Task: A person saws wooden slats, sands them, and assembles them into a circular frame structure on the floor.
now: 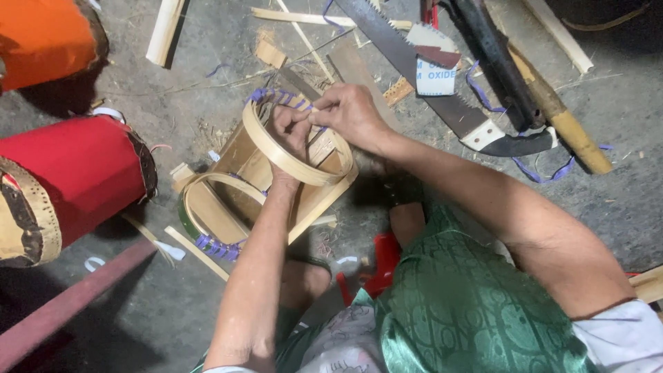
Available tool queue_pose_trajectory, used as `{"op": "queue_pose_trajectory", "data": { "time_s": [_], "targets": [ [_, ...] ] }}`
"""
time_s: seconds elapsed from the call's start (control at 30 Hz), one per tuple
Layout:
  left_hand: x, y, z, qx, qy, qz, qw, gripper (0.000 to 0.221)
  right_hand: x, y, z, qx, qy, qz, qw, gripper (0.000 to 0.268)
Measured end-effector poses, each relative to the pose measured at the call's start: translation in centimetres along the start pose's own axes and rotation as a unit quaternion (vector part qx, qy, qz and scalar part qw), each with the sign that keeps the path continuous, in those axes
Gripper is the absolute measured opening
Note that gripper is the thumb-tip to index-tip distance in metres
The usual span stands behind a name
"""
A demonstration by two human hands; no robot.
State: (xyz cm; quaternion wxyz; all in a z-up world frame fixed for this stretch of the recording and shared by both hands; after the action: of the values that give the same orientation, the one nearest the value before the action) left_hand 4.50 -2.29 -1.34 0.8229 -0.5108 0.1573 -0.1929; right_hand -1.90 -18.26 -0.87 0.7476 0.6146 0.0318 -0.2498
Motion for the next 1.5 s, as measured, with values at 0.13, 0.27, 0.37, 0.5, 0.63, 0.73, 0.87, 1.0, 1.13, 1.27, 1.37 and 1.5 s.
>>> {"op": "queue_pose_trajectory", "data": {
  "time_s": [0.13, 0.27, 0.37, 0.5, 0.63, 0.73, 0.87, 1.0, 1.13, 1.27, 1.37, 1.5],
  "targets": [
    [0.2, -0.4, 0.1, 0.001, 0.005, -0.001, 1.0, 0.006, 0.3, 0.1, 0.3, 0.016, 0.017, -0.004, 1.0, 0.027],
    [0.0, 0.7, 0.1, 0.008, 0.007, -0.002, 1.0, 0.006, 0.3, -0.5, 0.2, 0.044, 0.004, -0.022, 0.999, 0.025],
    [0.1, 0.0, 0.0, 0.003, 0.006, 0.001, 1.0, 0.008, 0.7, -1.2, -0.2, 0.036, -0.014, -0.02, 0.999, 0.025],
    [-0.1, -1.5, 0.3, 0.018, 0.012, 0.004, 1.0, 0.004, 0.7, -0.7, -0.2, 0.018, -0.014, -0.008, 1.0, 0.027],
    [-0.2, -2.2, 0.2, -0.006, 0.003, 0.001, 1.0, 0.002, 0.1, -0.2, 0.3, 0.034, -0.011, 0.0, 0.999, 0.026],
    [-0.2, -2.9, 0.2, -0.04, -0.008, 0.011, 0.999, 0.004, -0.8, -0.6, 0.7, 0.074, 0.008, 0.001, 0.997, 0.026],
    [0.0, -1.1, 0.0, -0.055, -0.012, 0.005, 0.998, 0.009, -1.8, -1.1, 0.5, 0.14, -0.003, -0.008, 0.99, 0.028],
    [-0.3, -0.6, -0.1, -0.056, -0.015, 0.012, 0.998, 0.008, -1.6, -1.2, 0.1, 0.087, -0.01, 0.035, 0.996, 0.028],
    [-0.2, -0.8, -0.2, -0.05, -0.023, 0.0, 0.998, 0.007, -1.2, -1.2, 0.0, 0.062, -0.015, 0.034, 0.997, 0.025],
    [-0.2, -0.6, -0.1, -0.02, -0.021, -0.01, 1.0, 0.002, -1.5, -0.9, 0.0, 0.088, -0.012, -0.011, 0.996, 0.026],
    [-0.5, -0.3, -0.3, 0.014, -0.014, -0.013, 1.0, 0.007, -0.9, 0.4, 0.1, 0.069, -0.029, -0.012, 0.997, 0.028],
    [-0.4, -2.1, 0.0, 0.038, -0.018, 0.015, 0.999, 0.011, -0.7, 0.9, 0.4, 0.069, -0.028, -0.033, 0.997, 0.023]
  ]
}}
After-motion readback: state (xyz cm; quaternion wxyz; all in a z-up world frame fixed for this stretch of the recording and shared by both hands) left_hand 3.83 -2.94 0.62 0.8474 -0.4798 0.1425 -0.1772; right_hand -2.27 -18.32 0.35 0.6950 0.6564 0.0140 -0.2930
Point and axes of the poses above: each hand's wrist, its own x-axis towards the middle knuckle, its own z-axis out of the back of the hand, y = z × x, the point moved 6 cm from there along x, towards the middle knuckle, and after that the axes turned 5 degrees about -z, right-handed, at the moved point
